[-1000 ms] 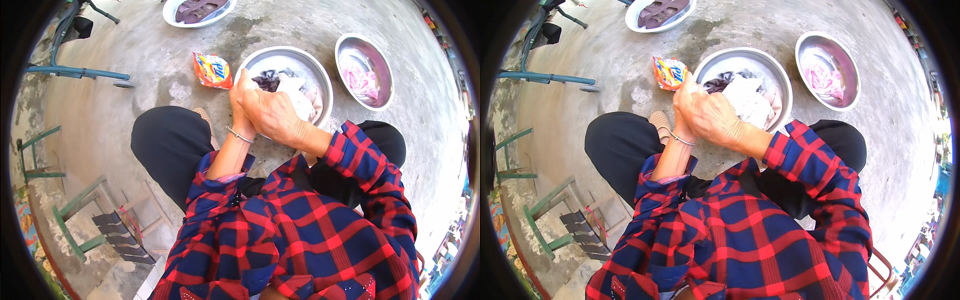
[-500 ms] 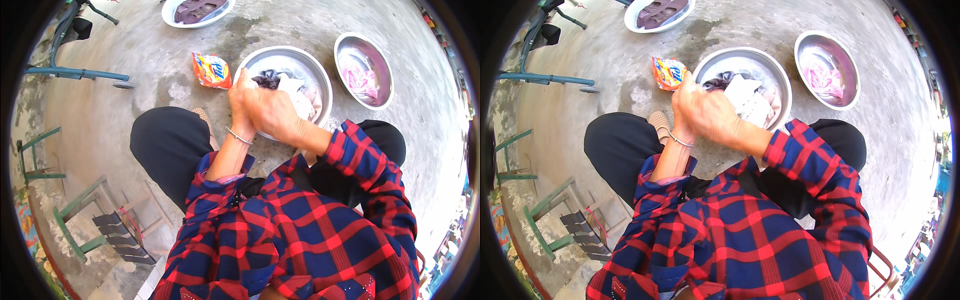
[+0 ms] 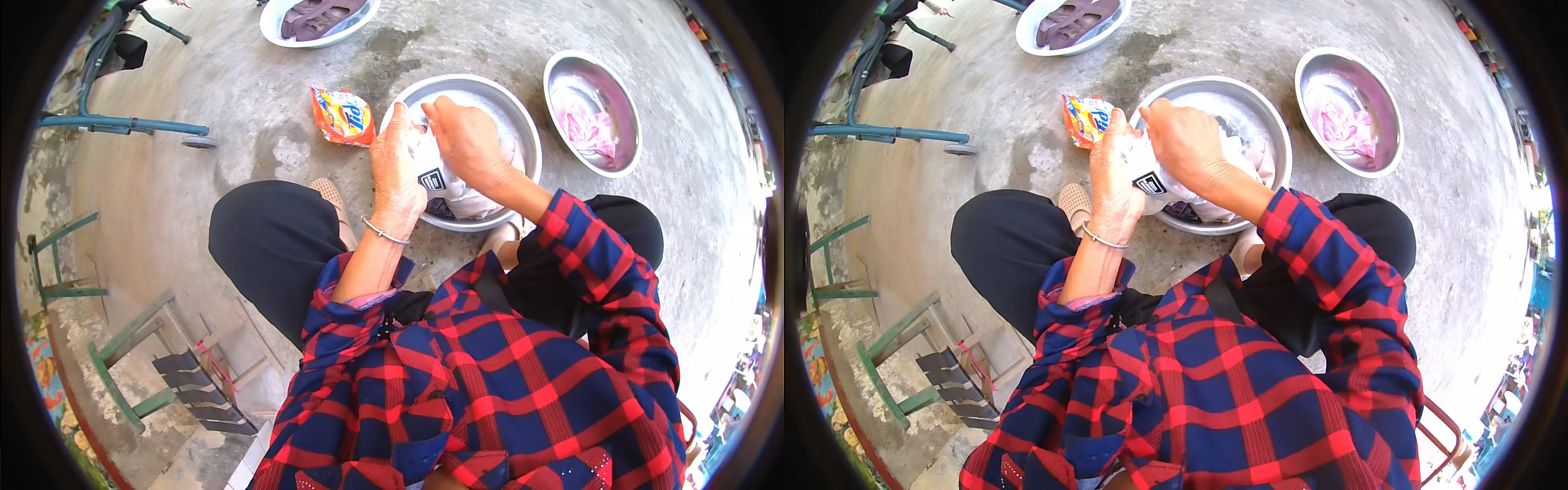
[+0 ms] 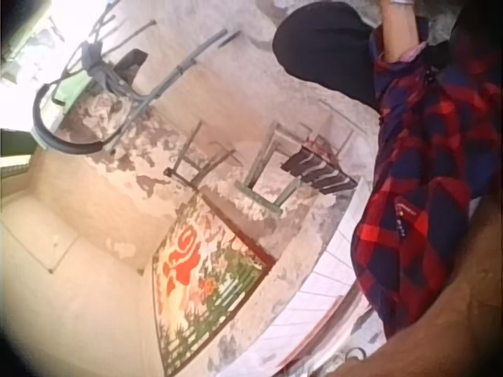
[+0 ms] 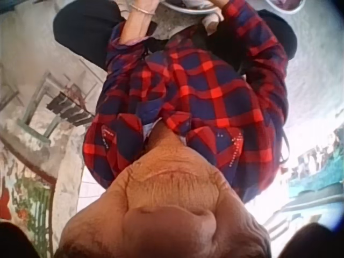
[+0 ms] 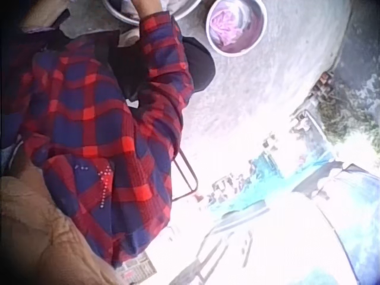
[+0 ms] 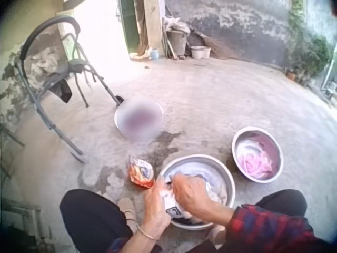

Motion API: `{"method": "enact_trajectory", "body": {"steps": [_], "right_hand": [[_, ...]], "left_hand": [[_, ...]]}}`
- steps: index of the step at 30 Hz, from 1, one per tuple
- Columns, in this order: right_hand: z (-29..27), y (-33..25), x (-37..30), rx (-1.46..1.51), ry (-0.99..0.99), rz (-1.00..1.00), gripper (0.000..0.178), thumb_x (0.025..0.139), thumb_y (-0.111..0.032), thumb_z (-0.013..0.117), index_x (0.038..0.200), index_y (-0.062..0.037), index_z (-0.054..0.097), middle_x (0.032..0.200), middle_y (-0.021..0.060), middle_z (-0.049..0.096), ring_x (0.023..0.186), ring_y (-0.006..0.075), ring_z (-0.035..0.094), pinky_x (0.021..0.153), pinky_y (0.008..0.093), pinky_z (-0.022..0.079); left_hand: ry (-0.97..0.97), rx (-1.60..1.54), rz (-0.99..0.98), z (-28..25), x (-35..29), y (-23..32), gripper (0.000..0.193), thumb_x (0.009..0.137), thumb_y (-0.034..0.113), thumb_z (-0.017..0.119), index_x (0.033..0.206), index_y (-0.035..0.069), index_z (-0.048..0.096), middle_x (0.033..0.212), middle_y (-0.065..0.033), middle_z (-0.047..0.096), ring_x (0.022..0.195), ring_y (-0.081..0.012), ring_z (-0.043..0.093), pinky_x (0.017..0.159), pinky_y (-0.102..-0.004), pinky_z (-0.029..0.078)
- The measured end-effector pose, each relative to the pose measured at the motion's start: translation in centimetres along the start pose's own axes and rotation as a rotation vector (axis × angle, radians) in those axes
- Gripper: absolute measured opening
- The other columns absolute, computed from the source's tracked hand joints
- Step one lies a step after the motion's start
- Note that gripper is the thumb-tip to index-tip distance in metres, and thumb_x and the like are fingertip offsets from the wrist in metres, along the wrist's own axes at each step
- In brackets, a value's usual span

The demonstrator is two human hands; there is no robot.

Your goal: The person sits on the ground and washes a white patterned cloth by hand in a metal basin filled with water. They repeatedly submerge, scrub, and wring the cloth, occasionally lifting it to inspect the fabric.

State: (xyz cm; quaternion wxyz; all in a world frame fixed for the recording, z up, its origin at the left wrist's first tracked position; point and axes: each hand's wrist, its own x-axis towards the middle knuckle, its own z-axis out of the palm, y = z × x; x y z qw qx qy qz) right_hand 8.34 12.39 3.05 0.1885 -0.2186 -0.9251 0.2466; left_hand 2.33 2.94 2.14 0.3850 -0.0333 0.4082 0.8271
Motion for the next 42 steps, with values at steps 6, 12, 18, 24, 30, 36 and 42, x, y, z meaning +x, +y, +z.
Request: {"method": "enact_trajectory", "body": {"steps": [6, 12, 18, 24, 30, 36, 42], "right_hand": [[-2.5, 0.7, -0.5, 1.392, -0.209, 0.479, 0.024, 0.089, -0.025, 0.052, 0.083, -0.0034, 0.06, 0.073, -0.0006, 0.058, 0.066, 0.0072, 0.052, 0.061, 0.0229, 0.043], [-3.8, 0.8, -0.4, 1.377, -0.315, 0.353, 0.018, 0.082, -0.023, 0.058, 0.081, -0.0054, 0.06, 0.074, -0.0028, 0.057, 0.068, 0.0047, 0.051, 0.065, 0.0207, 0.041], [-4.3, 0.8, -0.2, 1.145, -0.448, 0.327, 0.01, 0.075, -0.015, 0.059, 0.074, -0.0052, 0.06, 0.07, -0.0033, 0.056, 0.068, 0.0045, 0.05, 0.065, 0.0195, 0.038], [-4.5, 1.9, -0.1, 1.201, -0.437, 0.329, 0.01, 0.077, -0.011, 0.058, 0.084, -0.0028, 0.061, 0.082, -0.0027, 0.058, 0.079, 0.006, 0.052, 0.074, 0.0211, 0.04], [-4.3, 0.7, -0.4, 0.959, -0.318, 0.141, 0.013, 0.082, -0.016, 0.055, 0.082, -0.0028, 0.058, 0.072, 0.0001, 0.056, 0.069, 0.0077, 0.05, 0.067, 0.0235, 0.041], [-0.7, -3.6, -3.0, 0.087, -0.092, -0.219, 0.014, 0.079, -0.017, 0.053, 0.072, -0.0049, 0.05, 0.058, 0.0159, 0.055, 0.051, 0.0321, 0.057, 0.046, 0.0422, 0.044], [0.0, -3.0, -2.8, -0.011, -0.022, -0.261, 0.009, 0.073, -0.013, 0.054, 0.076, -0.0039, 0.052, 0.056, 0.014, 0.055, 0.048, 0.0308, 0.056, 0.043, 0.0415, 0.043]], "left_hand": [[0.03, -0.051, 0.108, 1.2, -0.3, 2.9, 0.025, 0.088, 0.027, 0.054, 0.07, 0.01, 0.05, 0.061, 0.0034, 0.046, 0.054, -0.0054, 0.047, 0.051, -0.0202, 0.04], [0.067, -0.01, 0.127, 0.9, 0.1, 2.9, 0.023, 0.087, 0.024, 0.057, 0.071, 0.01, 0.051, 0.063, 0.0033, 0.048, 0.054, -0.0046, 0.046, 0.049, -0.0199, 0.038], [0.04, 0.073, 0.198, 0.4, 0.5, 2.8, 0.025, 0.085, 0.024, 0.06, 0.067, 0.008, 0.053, 0.064, 0.0037, 0.047, 0.056, -0.0043, 0.046, 0.049, -0.0211, 0.038], [0.046, 0.065, 0.215, 1.0, 0.2, 3.5, 0.027, 0.085, 0.024, 0.06, 0.065, 0.007, 0.053, 0.065, 0.0035, 0.047, 0.057, -0.0046, 0.044, 0.05, -0.0209, 0.037], [0.062, 0.094, 0.225, 0.3, 0.7, 3.0, 0.028, 0.085, 0.025, 0.06, 0.064, 0.01, 0.05, 0.064, 0.0044, 0.045, 0.055, -0.004, 0.042, 0.049, -0.021, 0.034], [-0.039, 0.044, -0.036, -1.4, 0.6, -0.1, 0.027, 0.089, 0.031, 0.052, 0.072, 0.01, 0.051, 0.065, 0.0036, 0.048, 0.056, -0.0062, 0.046, 0.051, -0.0225, 0.038], [-0.067, -0.04, -0.029, -0.9, 0.0, -1.7, 0.029, 0.09, 0.031, 0.05, 0.085, 0.003, 0.057, 0.077, -0.0005, 0.056, 0.069, -0.0082, 0.053, 0.059, -0.0245, 0.044]]}}
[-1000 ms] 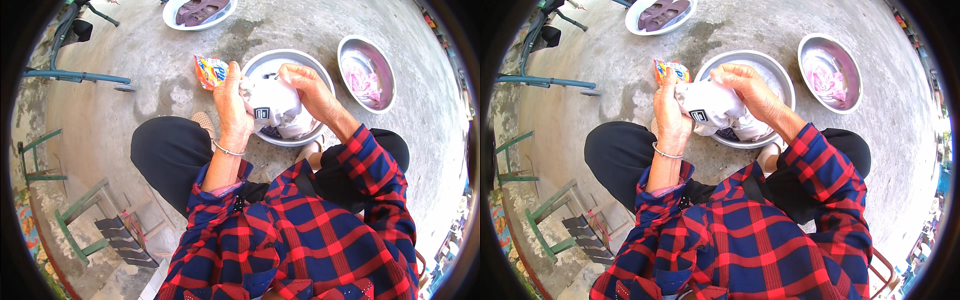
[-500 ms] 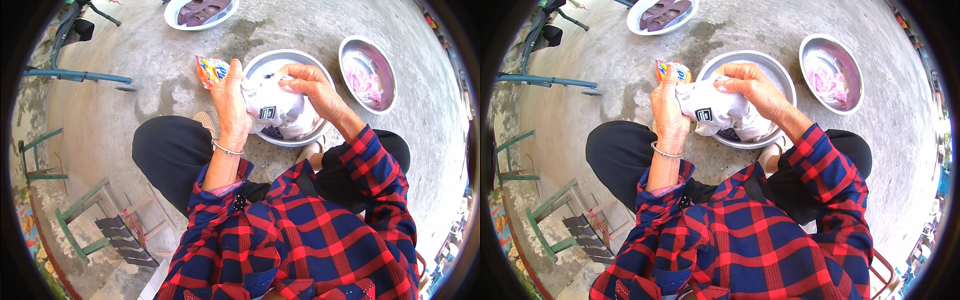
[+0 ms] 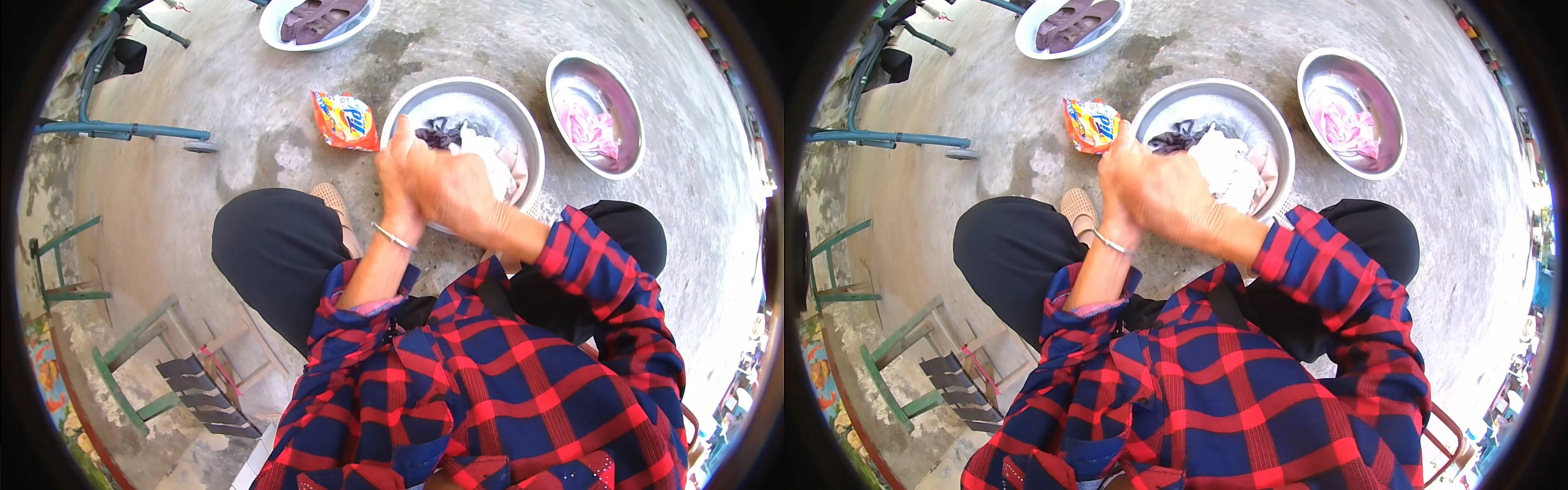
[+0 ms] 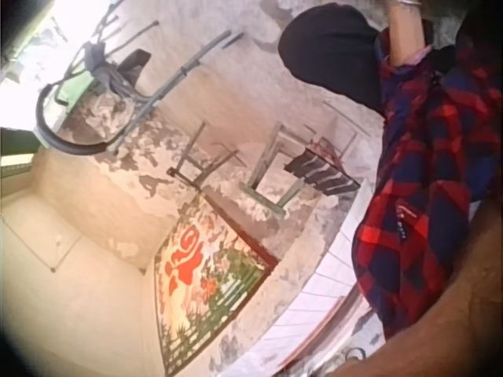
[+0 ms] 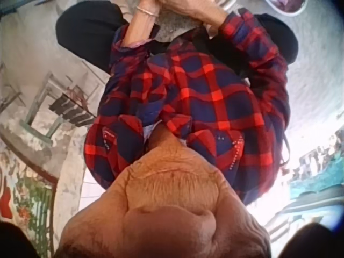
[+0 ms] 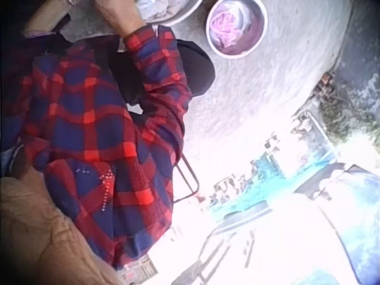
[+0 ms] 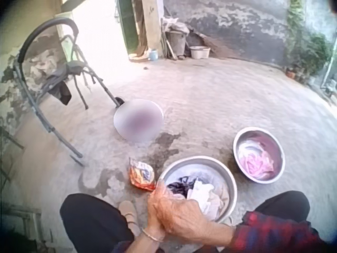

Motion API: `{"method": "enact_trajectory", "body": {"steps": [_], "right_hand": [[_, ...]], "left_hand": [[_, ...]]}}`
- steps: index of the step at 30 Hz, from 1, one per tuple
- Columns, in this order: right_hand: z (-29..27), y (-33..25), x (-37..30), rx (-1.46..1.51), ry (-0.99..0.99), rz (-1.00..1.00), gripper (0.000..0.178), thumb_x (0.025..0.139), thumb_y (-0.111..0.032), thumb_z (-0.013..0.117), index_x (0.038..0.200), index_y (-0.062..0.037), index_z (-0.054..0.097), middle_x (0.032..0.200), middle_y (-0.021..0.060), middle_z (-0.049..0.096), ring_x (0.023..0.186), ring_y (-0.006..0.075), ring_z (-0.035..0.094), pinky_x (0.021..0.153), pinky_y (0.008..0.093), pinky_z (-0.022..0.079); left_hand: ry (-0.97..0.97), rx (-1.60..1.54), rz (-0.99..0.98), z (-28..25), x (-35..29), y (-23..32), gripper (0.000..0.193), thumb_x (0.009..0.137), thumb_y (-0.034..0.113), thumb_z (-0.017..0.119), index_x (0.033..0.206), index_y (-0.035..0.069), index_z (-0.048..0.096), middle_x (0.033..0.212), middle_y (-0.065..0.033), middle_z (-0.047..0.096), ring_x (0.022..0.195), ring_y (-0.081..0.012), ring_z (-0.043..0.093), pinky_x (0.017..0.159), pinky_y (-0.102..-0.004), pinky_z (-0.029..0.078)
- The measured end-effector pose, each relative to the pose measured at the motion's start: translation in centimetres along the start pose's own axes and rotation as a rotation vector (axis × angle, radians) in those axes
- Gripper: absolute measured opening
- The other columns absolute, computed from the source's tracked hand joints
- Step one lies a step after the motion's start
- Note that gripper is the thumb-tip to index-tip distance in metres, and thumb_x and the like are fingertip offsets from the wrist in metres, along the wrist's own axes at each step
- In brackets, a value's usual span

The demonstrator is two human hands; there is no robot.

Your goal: The person sits on the ground and washes a white patterned cloth by hand in a metal basin filled with water. They repeatedly submerge, scrub, and wring the cloth, occasionally lifting it to inspect the fabric.

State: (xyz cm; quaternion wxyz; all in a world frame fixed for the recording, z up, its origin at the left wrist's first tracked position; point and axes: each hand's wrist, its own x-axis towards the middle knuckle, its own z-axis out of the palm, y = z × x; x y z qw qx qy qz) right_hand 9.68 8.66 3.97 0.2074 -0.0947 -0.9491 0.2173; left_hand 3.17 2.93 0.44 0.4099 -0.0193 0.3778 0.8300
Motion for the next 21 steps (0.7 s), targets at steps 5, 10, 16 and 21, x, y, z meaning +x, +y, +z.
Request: {"method": "enact_trajectory", "body": {"steps": [5, 10, 16, 21], "right_hand": [[-0.5, 2.4, 1.7, -0.112, -0.121, 0.231, 0.014, 0.079, -0.017, 0.051, 0.075, -0.0041, 0.05, 0.059, 0.0139, 0.055, 0.052, 0.0325, 0.056, 0.046, 0.0431, 0.043], [0.6, -0.5, 0.1, -0.125, -0.127, 0.024, 0.011, 0.078, -0.015, 0.05, 0.08, -0.0032, 0.051, 0.057, 0.0131, 0.054, 0.05, 0.0317, 0.056, 0.046, 0.0406, 0.043], [0.0, 0.2, 0.1, -0.069, -0.084, 0.024, 0.013, 0.073, -0.012, 0.052, 0.083, -0.0032, 0.05, 0.059, 0.012, 0.056, 0.05, 0.0309, 0.056, 0.044, 0.0406, 0.043], [0.1, 3.4, 0.8, -0.122, -0.034, 0.169, 0.018, 0.081, -0.019, 0.054, 0.073, -0.0044, 0.047, 0.057, 0.0141, 0.055, 0.052, 0.0321, 0.057, 0.044, 0.0432, 0.041]], "left_hand": [[0.144, 0.059, 0.028, 1.5, -0.8, -0.2, 0.028, 0.091, 0.029, 0.05, 0.085, 0.003, 0.059, 0.078, -0.0015, 0.057, 0.069, -0.0095, 0.055, 0.06, -0.026, 0.046], [-0.118, -0.142, -0.081, -1.2, 0.7, -0.3, 0.027, 0.09, 0.029, 0.05, 0.073, 0.009, 0.055, 0.064, 0.0013, 0.051, 0.058, -0.0097, 0.051, 0.054, -0.0255, 0.044], [-0.277, -0.104, -0.14, -2.5, 1.4, 0.9, 0.026, 0.09, 0.029, 0.051, 0.069, 0.013, 0.049, 0.06, 0.0042, 0.046, 0.055, -0.0074, 0.048, 0.051, -0.0247, 0.041], [0.07, 0.135, -0.005, 1.2, -1.0, 0.1, 0.021, 0.088, 0.026, 0.054, 0.092, 0.006, 0.058, 0.084, 0.0022, 0.057, 0.076, -0.0076, 0.055, 0.067, -0.0238, 0.046]]}}
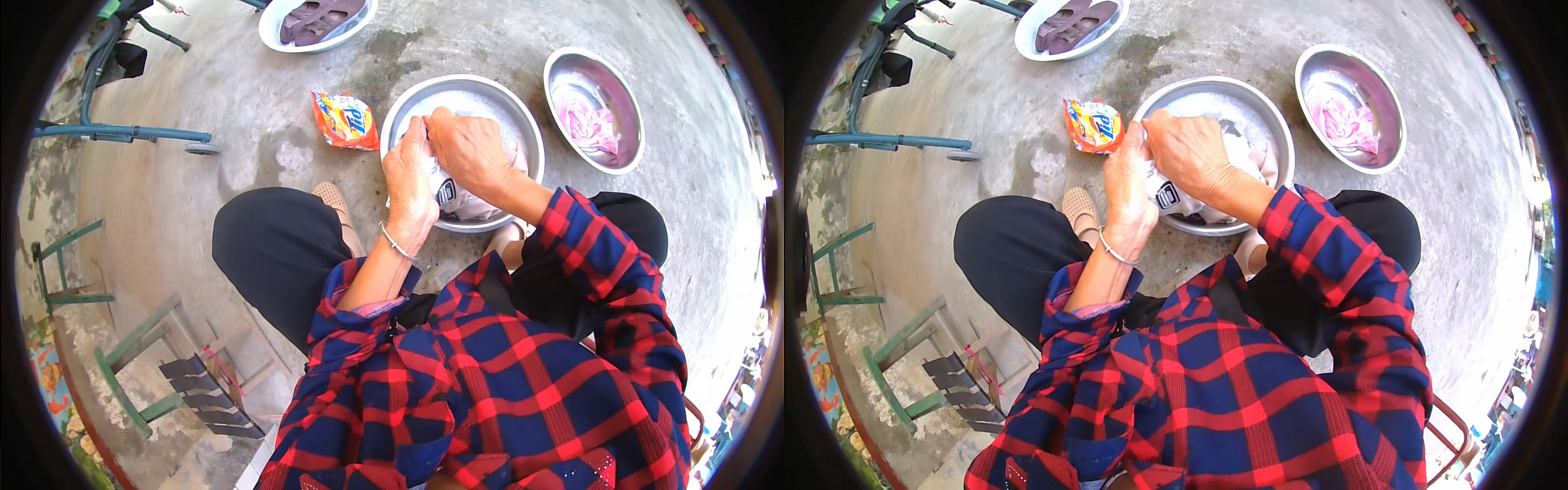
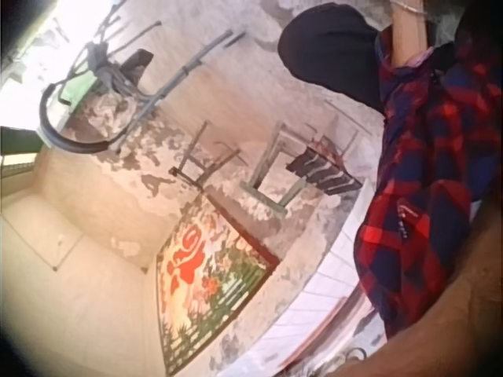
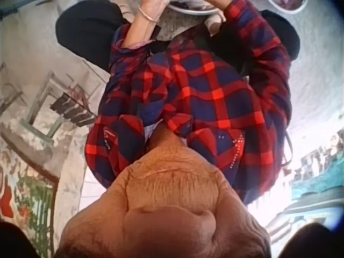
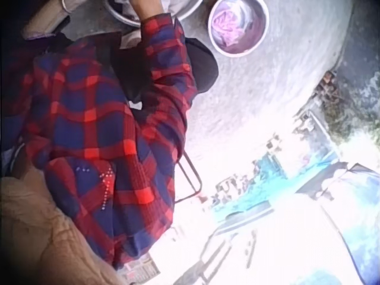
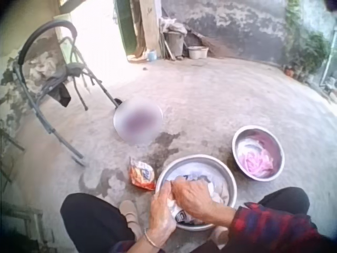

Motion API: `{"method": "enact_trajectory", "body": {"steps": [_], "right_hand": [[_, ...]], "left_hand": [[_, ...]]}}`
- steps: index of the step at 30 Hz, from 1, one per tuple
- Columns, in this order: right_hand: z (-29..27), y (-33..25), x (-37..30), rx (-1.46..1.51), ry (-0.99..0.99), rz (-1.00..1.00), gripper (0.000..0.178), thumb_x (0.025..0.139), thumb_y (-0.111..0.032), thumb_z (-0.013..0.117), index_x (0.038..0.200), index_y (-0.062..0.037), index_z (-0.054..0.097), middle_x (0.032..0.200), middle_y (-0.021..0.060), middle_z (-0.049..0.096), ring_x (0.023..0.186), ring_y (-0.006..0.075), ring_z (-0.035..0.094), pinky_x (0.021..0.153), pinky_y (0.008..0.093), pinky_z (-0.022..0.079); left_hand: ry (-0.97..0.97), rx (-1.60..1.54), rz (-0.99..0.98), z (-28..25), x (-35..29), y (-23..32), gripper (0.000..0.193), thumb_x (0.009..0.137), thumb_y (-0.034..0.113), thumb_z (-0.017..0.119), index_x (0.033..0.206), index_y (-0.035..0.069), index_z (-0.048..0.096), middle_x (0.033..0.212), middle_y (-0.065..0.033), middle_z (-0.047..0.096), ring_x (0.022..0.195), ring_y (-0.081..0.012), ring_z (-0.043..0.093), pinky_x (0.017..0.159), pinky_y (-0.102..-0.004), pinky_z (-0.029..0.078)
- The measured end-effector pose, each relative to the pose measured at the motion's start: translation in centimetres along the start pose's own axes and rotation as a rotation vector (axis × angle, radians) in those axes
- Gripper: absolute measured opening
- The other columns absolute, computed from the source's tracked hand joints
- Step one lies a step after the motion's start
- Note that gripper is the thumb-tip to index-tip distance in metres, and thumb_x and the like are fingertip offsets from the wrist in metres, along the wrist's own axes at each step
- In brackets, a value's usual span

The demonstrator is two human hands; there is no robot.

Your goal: The person sits on the ground and washes a white patterned cloth by hand in a metal basin filled with water. They repeatedly submerge, scrub, and wring the cloth, occasionally lifting it to inspect the fabric.

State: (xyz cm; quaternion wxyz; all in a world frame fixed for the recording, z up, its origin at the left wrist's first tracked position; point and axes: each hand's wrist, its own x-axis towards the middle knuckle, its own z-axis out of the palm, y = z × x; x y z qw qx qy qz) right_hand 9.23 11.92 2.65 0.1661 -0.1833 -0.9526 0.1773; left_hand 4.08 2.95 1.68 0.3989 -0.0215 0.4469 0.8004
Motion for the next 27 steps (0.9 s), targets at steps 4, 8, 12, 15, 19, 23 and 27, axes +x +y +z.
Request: {"method": "enact_trajectory", "body": {"steps": [4, 8, 12, 15, 19, 23, 27], "right_hand": [[-2.2, -0.6, -0.2, 0.31, 0.077, 0.08, 0.024, 0.083, -0.024, 0.053, 0.07, -0.0034, 0.05, 0.058, 0.0122, 0.057, 0.053, 0.0263, 0.056, 0.048, 0.0399, 0.04], [-3.7, 0.2, -1.7, 1.107, -0.225, 0.268, 0.025, 0.084, -0.025, 0.053, 0.078, -0.0002, 0.054, 0.059, 0.0037, 0.053, 0.058, 0.0121, 0.049, 0.051, 0.0312, 0.036], [-2.9, -0.3, -2.2, 1.126, -0.349, 0.467, 0.014, 0.081, -0.016, 0.056, 0.085, -0.0023, 0.057, 0.071, -0.0011, 0.051, 0.067, 0.0077, 0.045, 0.06, 0.0214, 0.036], [-1.5, -0.3, -2.6, 1.085, -0.357, 0.367, 0.018, 0.072, -0.013, 0.065, 0.08, 0.0009, 0.058, 0.073, 0.005, 0.058, 0.073, 0.0117, 0.055, 0.063, 0.0267, 0.043], [-2.2, -1.1, -2.3, 0.903, -0.428, 0.26, 0.015, 0.073, -0.01, 0.063, 0.076, 0.0012, 0.054, 0.063, 0.0035, 0.052, 0.063, 0.01, 0.049, 0.058, 0.0264, 0.042], [-3.2, -0.9, -1.8, 0.978, -0.213, 0.272, 0.013, 0.075, -0.009, 0.06, 0.078, 0.0012, 0.052, 0.063, 0.0032, 0.046, 0.063, 0.007, 0.042, 0.057, 0.0246, 0.039], [-4.8, 0.0, -0.5, 0.711, 0.111, 0.113, 0.014, 0.075, -0.012, 0.06, 0.08, 0.0005, 0.054, 0.066, 0.0046, 0.053, 0.065, 0.0127, 0.049, 0.062, 0.0252, 0.04]], "left_hand": [[-0.133, -0.085, 0.122, -1.0, 1.9, 2.5, 0.025, 0.088, 0.03, 0.055, 0.07, 0.014, 0.046, 0.06, 0.0061, 0.04, 0.055, -0.0057, 0.039, 0.052, -0.0241, 0.036], [-0.152, -0.089, 0.233, -0.8, 2.0, 5.3, 0.048, 0.09, 0.046, 0.044, 0.055, 0.017, 0.027, 0.053, 0.0047, 0.025, 0.048, -0.0092, 0.027, 0.046, -0.0245, 0.026], [-0.257, -0.122, 0.257, -0.9, 2.2, 5.0, 0.05, 0.09, 0.049, 0.039, 0.055, 0.016, 0.026, 0.054, 0.0038, 0.026, 0.048, -0.0099, 0.026, 0.046, -0.0245, 0.025], [-0.301, -0.142, 0.244, -0.6, 2.2, 4.9, 0.051, 0.09, 0.05, 0.038, 0.055, 0.015, 0.026, 0.056, 0.0025, 0.026, 0.05, -0.0104, 0.026, 0.047, -0.0251, 0.025], [-0.294, -0.134, 0.276, -0.3, 2.3, 4.7, 0.052, 0.09, 0.049, 0.039, 0.054, 0.014, 0.025, 0.058, 0.0013, 0.027, 0.054, -0.0114, 0.028, 0.052, -0.0251, 0.027], [-0.261, -0.158, 0.284, -0.1, 2.5, 4.9, 0.052, 0.09, 0.048, 0.04, 0.054, 0.014, 0.025, 0.061, 0.0002, 0.033, 0.059, -0.0125, 0.033, 0.06, -0.026, 0.032], [-0.148, 0.281, 0.462, -0.9, 2.7, 4.2, 0.05, 0.091, 0.048, 0.038, 0.057, 0.012, 0.032, 0.068, -0.0011, 0.041, 0.069, -0.0126, 0.041, 0.069, -0.0286, 0.037]]}}
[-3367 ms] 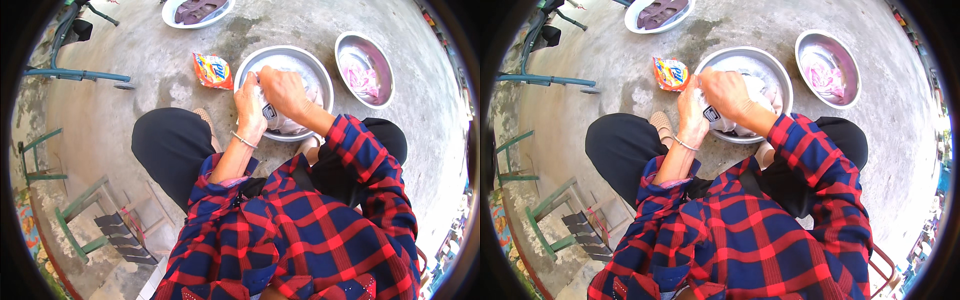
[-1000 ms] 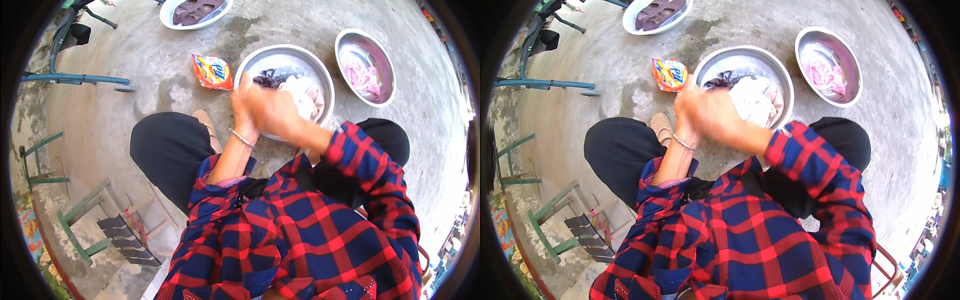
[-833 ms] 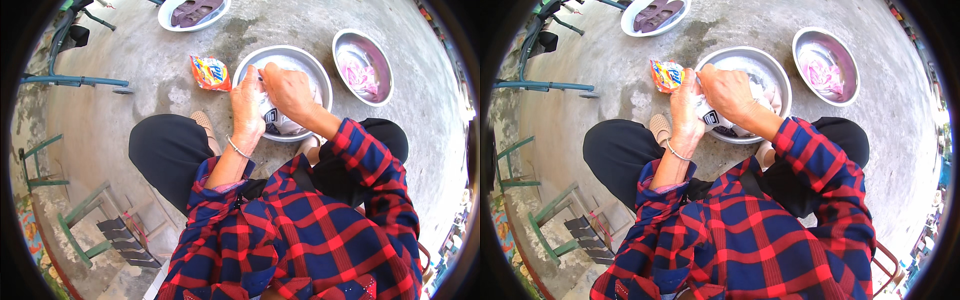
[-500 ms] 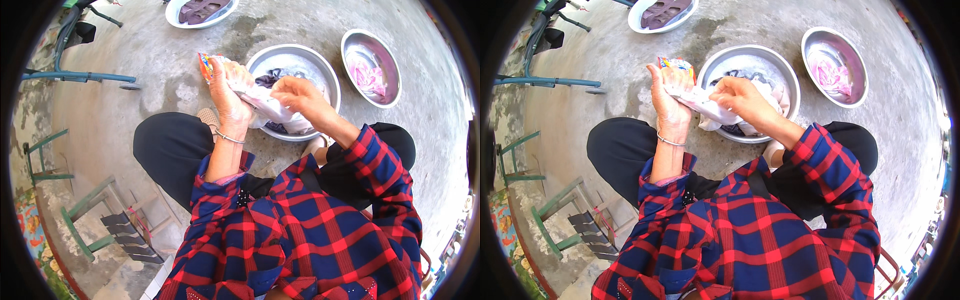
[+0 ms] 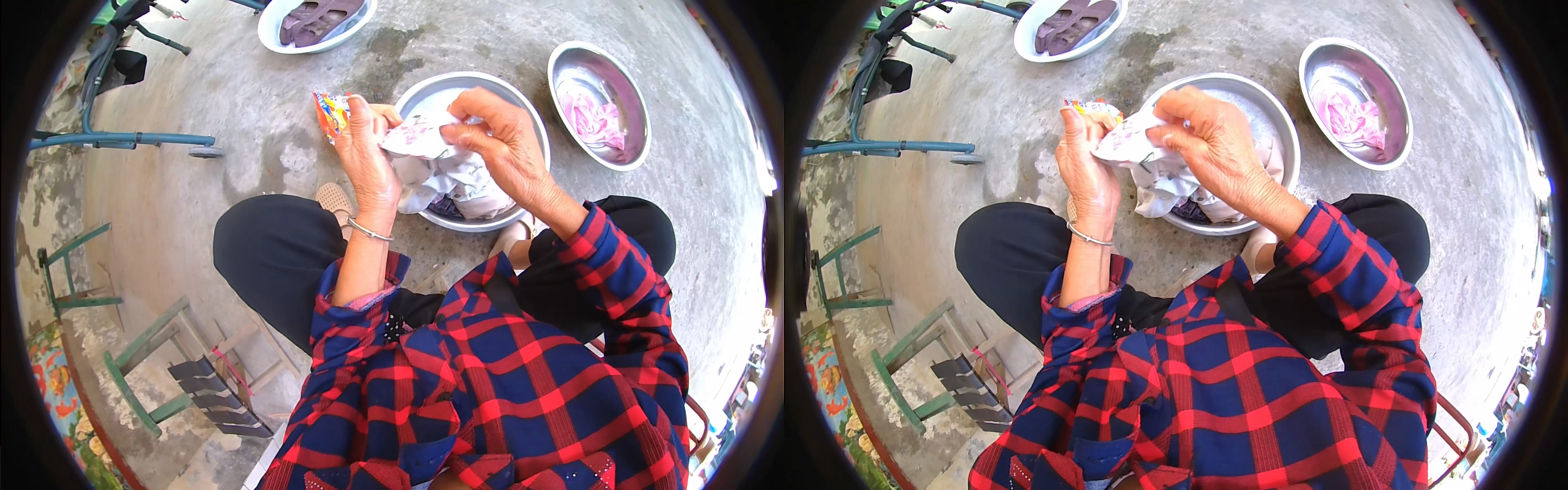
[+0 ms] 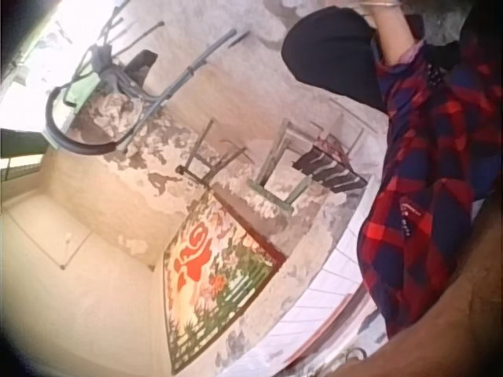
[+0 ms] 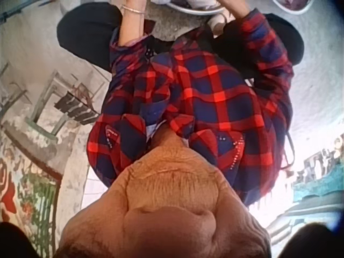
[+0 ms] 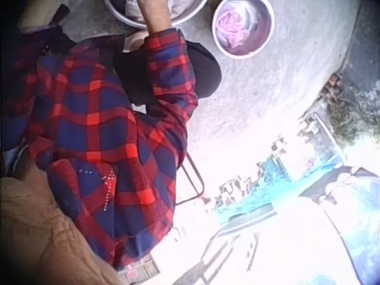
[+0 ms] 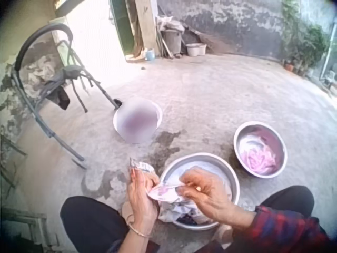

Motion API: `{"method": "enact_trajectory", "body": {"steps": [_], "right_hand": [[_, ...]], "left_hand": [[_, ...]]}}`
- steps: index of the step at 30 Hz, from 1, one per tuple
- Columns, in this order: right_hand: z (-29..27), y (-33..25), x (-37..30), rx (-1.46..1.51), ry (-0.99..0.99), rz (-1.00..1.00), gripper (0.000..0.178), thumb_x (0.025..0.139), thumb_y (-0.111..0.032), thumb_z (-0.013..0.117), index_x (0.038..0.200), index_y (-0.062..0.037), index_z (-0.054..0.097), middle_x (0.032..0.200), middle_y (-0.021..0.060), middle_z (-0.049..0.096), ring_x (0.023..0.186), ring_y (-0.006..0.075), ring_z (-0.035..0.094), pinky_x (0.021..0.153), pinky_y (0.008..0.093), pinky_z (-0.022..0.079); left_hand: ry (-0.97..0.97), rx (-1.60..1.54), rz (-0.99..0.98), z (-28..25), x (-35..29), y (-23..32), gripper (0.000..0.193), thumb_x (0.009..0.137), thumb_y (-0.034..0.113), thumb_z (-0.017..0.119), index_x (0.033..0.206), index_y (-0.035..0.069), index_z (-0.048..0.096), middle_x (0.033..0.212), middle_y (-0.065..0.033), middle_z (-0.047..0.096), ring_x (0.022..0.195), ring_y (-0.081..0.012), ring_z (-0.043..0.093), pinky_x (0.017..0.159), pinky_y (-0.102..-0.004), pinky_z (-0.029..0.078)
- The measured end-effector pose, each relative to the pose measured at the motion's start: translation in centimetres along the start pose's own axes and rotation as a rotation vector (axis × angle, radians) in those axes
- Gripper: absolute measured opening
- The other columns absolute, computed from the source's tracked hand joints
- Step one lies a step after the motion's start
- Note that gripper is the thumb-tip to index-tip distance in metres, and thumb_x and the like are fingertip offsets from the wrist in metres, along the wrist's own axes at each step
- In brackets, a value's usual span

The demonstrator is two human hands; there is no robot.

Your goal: The person sits on the ground and washes a white patterned cloth by hand in a metal basin filled with water. They repeatedly submerge, scrub, and wring the cloth, occasionally lifting it to inspect the fabric.

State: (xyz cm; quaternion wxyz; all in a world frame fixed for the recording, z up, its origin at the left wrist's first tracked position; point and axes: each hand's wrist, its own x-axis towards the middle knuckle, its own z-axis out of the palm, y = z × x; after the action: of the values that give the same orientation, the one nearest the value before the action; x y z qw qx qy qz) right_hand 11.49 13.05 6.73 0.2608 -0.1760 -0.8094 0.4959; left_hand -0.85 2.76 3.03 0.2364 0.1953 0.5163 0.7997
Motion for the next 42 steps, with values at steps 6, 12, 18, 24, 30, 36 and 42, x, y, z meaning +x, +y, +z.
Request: {"method": "enact_trajectory", "body": {"steps": [6, 12, 18, 24, 30, 36, 42], "right_hand": [[-2.9, -0.4, 1.7, 0.281, -0.02, 0.163, 0.01, 0.08, -0.011, 0.055, 0.086, -0.003, 0.056, 0.075, 0.0002, 0.056, 0.073, 0.0061, 0.048, 0.071, 0.0212, 0.038], [-4.1, -0.2, 2.3, 0.199, 0.037, 0.167, 0.012, 0.085, -0.016, 0.055, 0.087, -0.004, 0.056, 0.071, -0.0003, 0.056, 0.07, 0.0045, 0.047, 0.068, 0.0197, 0.038], [-3.9, 0.2, 2.3, 0.056, 0.02, 0.106, 0.014, 0.088, -0.02, 0.054, 0.088, -0.0062, 0.057, 0.071, -0.0025, 0.055, 0.07, 0.003, 0.046, 0.064, 0.0172, 0.037], [-3.3, 0.6, 2.3, 0.304, -0.038, 0.211, 0.012, 0.086, -0.018, 0.053, 0.086, -0.0068, 0.057, 0.073, -0.002, 0.055, 0.071, 0.0053, 0.048, 0.063, 0.0191, 0.037], [-3.8, -0.6, 2.4, 0.325, -0.328, 0.218, 0.02, 0.08, -0.018, 0.06, 0.096, -0.0063, 0.059, 0.081, -0.0008, 0.059, 0.078, 0.0066, 0.052, 0.071, 0.0208, 0.04], [-4.2, -0.3, 2.4, 0.329, -0.296, 0.247, 0.015, 0.079, -0.017, 0.062, 0.09, -0.0069, 0.06, 0.081, -0.0023, 0.059, 0.079, 0.0062, 0.053, 0.074, 0.0204, 0.04], [-3.5, 0.2, 2.3, 0.465, -0.265, 0.225, 0.012, 0.083, -0.018, 0.059, 0.088, -0.0078, 0.059, 0.081, -0.0046, 0.055, 0.077, 0.0046, 0.05, 0.071, 0.0195, 0.039]], "left_hand": [[-0.121, -0.073, -0.311, 1.2, -0.3, 2.5, 0.044, 0.09, 0.044, 0.044, 0.077, 0.004, 0.054, 0.073, -0.0039, 0.057, 0.067, -0.0092, 0.052, 0.066, -0.0239, 0.043], [-0.337, -0.081, -0.326, -0.3, 0.4, 3.5, 0.009, 0.084, 0.014, 0.06, 0.079, 0.006, 0.058, 0.076, 0.0023, 0.057, 0.069, -0.0037, 0.049, 0.066, -0.0195, 0.039], [-0.183, -0.23, -0.261, 0.2, 0.1, 3.3, 0.009, 0.088, 0.015, 0.055, 0.084, 0.007, 0.054, 0.075, 0.006, 0.047, 0.069, -0.0034, 0.041, 0.067, -0.0196, 0.035], [-0.223, -0.253, -0.266, 0.7, 0.0, 3.5, 0.012, 0.09, 0.018, 0.052, 0.088, 0.006, 0.052, 0.078, 0.0045, 0.048, 0.075, -0.0041, 0.045, 0.07, -0.02, 0.038], [-0.203, -0.207, -0.21, -0.2, 0.4, 2.7, 0.02, 0.091, 0.025, 0.05, 0.094, 0.006, 0.051, 0.087, -0.001, 0.055, 0.082, -0.0082, 0.054, 0.074, -0.024, 0.044], [-0.199, -0.306, -0.297, 0.6, 0.1, 3.9, 0.015, 0.09, 0.019, 0.053, 0.093, 0.005, 0.051, 0.086, -0.0003, 0.052, 0.079, -0.0068, 0.049, 0.072, -0.0222, 0.041], [-0.29, -0.036, -0.214, -0.3, 0.4, 2.1, 0.017, 0.09, 0.019, 0.053, 0.086, 0.003, 0.054, 0.08, -0.0007, 0.055, 0.076, -0.0068, 0.053, 0.071, -0.0202, 0.044]]}}
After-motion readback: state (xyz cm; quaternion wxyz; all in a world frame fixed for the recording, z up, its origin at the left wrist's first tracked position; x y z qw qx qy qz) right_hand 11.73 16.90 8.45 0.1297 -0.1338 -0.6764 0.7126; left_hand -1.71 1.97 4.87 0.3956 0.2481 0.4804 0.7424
